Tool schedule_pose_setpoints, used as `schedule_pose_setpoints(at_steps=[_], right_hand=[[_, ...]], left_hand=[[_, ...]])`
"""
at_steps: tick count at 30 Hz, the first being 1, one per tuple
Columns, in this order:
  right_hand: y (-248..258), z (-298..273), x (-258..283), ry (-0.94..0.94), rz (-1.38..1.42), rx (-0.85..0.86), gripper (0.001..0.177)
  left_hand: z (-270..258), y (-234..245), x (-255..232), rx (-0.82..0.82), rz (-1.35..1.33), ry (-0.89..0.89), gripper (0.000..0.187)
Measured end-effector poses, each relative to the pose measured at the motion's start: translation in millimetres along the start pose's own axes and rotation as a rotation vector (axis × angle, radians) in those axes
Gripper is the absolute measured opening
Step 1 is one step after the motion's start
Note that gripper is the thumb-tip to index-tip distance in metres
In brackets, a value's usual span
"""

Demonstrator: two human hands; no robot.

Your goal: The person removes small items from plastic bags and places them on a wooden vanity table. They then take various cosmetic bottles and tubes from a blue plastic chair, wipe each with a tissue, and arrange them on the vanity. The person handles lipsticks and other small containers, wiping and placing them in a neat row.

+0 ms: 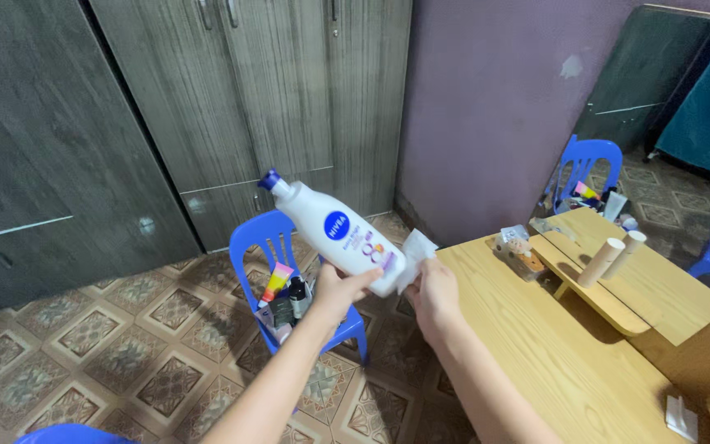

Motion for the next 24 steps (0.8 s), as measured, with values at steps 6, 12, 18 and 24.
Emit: schedule_pose_setpoints(at_steps=[6, 12, 18, 24], right_hand=[[20, 10, -20, -0.134, 0.105, -0.094, 0.023], [27, 18, -38, -0.212, 0.092, -0.120, 0.023], [77, 58, 2, -0.162, 0.181, -0.138, 0.022], [139, 88, 22, -0.250, 0.143, -0.118, 0.031]], left_hand=[[-10, -19, 4, 0.104, -0.089, 0.002, 0.046], [28, -25, 0, 0.029, 0.262, -0.242, 0.054], [57, -59, 28, 0.234, 0.206, 0.001, 0.049], [90, -134, 55, 0.310, 0.195, -0.141, 0.051]])
Point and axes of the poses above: each hand's wrist, its own z-axis towards the middle knuckle, its own y-axis out of the back of the hand, x = y × z, the point moved 3 cm from there along z, towards the middle knuckle, and after that the axes turned 1 degree about -z, right-handed, at the moved point
